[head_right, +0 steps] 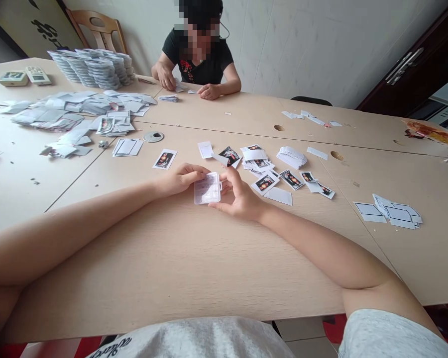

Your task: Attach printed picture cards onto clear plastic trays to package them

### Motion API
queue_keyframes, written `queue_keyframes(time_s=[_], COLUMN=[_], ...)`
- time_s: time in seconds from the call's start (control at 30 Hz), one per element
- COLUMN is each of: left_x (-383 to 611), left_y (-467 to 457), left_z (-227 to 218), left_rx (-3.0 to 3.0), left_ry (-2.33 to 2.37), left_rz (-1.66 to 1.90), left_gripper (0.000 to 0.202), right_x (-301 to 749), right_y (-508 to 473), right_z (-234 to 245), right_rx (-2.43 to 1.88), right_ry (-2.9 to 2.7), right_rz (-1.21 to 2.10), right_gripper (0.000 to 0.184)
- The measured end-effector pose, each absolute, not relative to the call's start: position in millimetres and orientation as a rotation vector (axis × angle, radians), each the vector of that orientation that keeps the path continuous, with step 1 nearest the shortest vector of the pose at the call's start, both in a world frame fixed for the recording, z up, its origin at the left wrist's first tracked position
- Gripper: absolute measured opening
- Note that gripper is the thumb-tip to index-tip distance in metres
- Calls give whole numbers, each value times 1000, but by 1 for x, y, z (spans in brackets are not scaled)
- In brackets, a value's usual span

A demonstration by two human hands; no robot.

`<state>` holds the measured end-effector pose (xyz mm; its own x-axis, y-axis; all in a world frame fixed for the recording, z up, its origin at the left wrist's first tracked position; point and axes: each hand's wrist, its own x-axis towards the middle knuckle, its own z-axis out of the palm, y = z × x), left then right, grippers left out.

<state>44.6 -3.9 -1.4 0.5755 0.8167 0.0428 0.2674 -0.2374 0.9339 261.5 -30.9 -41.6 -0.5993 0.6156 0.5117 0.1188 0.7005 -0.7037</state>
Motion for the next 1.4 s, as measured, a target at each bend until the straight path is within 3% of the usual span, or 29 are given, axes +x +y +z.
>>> queue_keyframes(time_s=[1.4], left_x=[41], left_y=[-5], left_z=[1], left_rx=[1865], left_ry=[931], left_rz=[572], left_gripper=[32], right_x=[263], right_y=[-28], right_z=[-41], right_rx=[-535], right_ry=[-2186], right_rz=[818], right_gripper=[101])
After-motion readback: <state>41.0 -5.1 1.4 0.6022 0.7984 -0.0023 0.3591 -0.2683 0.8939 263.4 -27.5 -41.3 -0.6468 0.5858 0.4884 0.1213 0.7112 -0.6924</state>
